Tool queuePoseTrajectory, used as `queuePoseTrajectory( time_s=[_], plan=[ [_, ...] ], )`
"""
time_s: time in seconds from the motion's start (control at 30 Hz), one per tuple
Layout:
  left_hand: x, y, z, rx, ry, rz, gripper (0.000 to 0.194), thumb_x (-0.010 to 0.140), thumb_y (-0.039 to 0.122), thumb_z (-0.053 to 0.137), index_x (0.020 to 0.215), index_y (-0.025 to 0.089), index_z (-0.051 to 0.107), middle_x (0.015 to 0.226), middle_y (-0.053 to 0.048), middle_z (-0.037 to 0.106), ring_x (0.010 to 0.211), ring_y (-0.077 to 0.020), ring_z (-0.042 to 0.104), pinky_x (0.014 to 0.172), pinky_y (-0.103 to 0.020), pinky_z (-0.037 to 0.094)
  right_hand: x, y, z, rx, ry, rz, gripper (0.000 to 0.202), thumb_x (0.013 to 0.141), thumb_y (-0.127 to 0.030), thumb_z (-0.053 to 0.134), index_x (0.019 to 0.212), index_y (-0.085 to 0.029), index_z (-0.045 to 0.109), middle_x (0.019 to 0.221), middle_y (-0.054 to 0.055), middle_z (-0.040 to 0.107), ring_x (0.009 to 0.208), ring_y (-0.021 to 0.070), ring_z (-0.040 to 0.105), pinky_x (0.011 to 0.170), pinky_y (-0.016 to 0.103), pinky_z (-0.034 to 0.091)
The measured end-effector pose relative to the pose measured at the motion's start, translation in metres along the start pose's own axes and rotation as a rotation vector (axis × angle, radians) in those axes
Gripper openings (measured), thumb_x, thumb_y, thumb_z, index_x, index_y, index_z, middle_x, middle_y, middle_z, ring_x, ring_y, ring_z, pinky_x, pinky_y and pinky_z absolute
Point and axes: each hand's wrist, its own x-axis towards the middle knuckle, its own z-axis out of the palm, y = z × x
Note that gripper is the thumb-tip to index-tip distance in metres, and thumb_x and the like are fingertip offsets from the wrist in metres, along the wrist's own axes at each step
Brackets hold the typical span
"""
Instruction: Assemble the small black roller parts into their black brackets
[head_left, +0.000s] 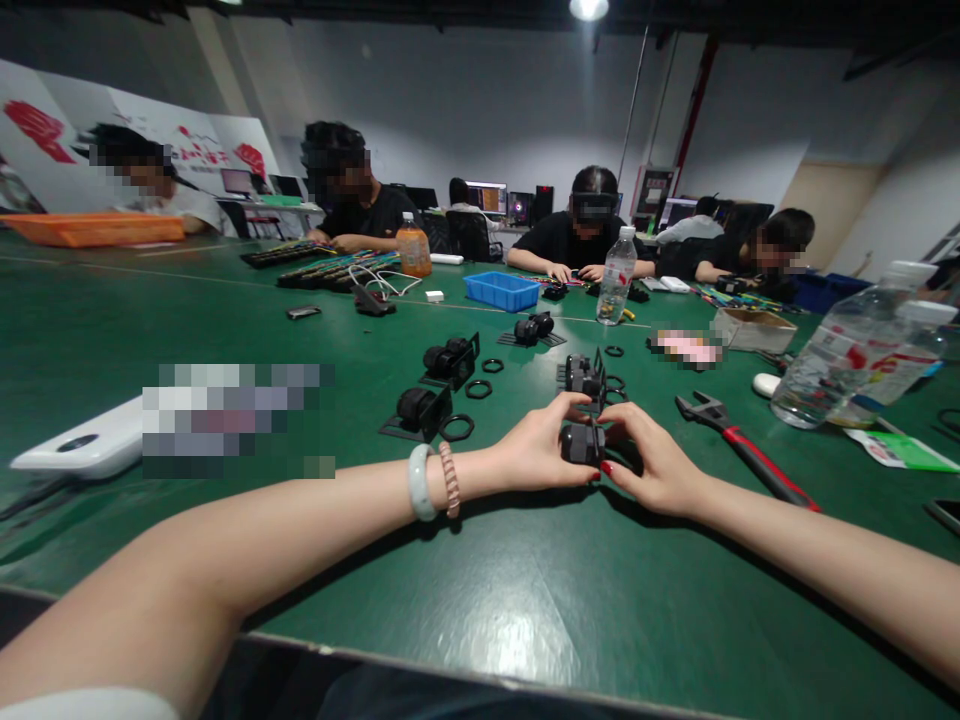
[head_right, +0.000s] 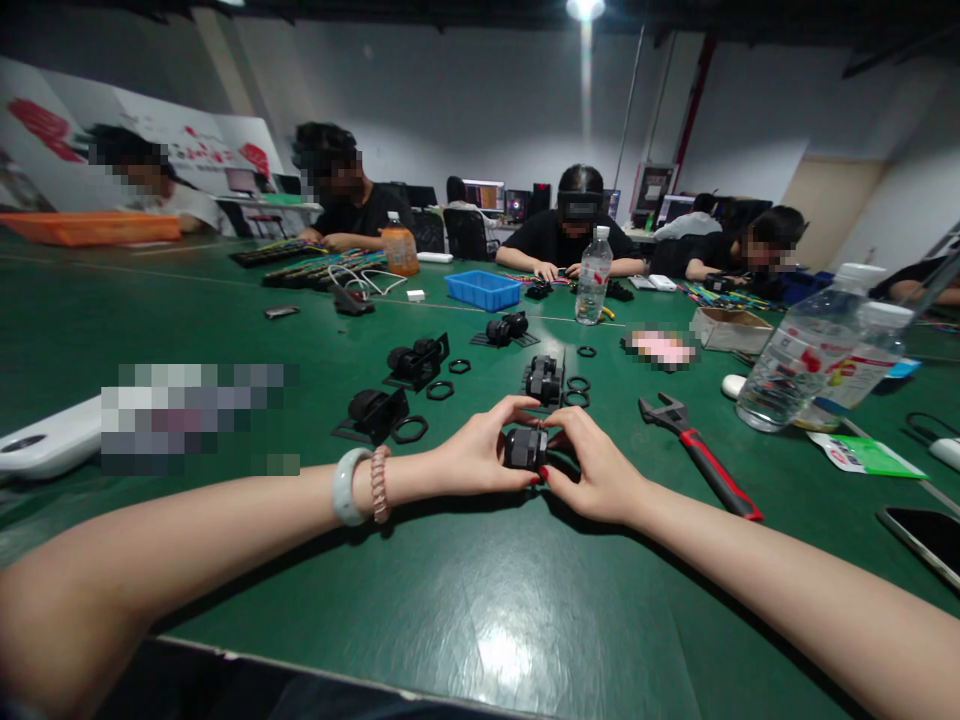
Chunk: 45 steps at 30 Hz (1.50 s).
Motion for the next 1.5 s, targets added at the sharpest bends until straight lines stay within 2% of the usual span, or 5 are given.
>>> queuePoseTrajectory(
  time_s=[0.47, 1.03, 1.5],
  plan=[
    [-0.0002, -0.0017, 0.0008, -0.023, 0.018, -0.007, 0.071, 0.057, 0.029, 0.070, 0.118, 0.018, 0.036, 0.107, -0.010, 0.057, 0.094, -0.0241, 0.057, 0.081, -0.037, 0.045, 0.0007, 0.0008, 0.0017, -0.035, 0.002, -0.049, 0.044, 0.066, -0.018, 0.059, 0.106, -0.020, 0.040, 0.099, 0.008, 0.049, 0.092, 0.0217, 0.049, 0.078, 0.036, 0.045],
    [-0.0002, -0.0029, 0.0012, 0.004, 0.011, -0.002, 0.069, 0.059, 0.033, 0.068, 0.118, 0.018, 0.035, 0.107, -0.009, 0.056, 0.093, -0.0234, 0.057, 0.079, -0.035, 0.046, 0.0004, 0.0000, 0.0008, -0.039, -0.023, -0.008, 0.044, 0.066, -0.014, 0.058, 0.106, -0.019, 0.040, 0.098, 0.007, 0.050, 0.087, 0.0191, 0.049, 0.074, 0.032, 0.045],
    [-0.0007, -0.0028, 0.0013, 0.016, 0.001, 0.000, 0.069, 0.060, 0.033, 0.067, 0.119, 0.019, 0.034, 0.108, -0.008, 0.056, 0.092, -0.0223, 0.058, 0.079, -0.034, 0.046, -0.0002, -0.0001, 0.0005, -0.054, -0.030, -0.024, 0.041, 0.070, -0.016, 0.057, 0.106, -0.019, 0.040, 0.097, 0.008, 0.051, 0.086, 0.0202, 0.049, 0.074, 0.034, 0.044]
  ],
)
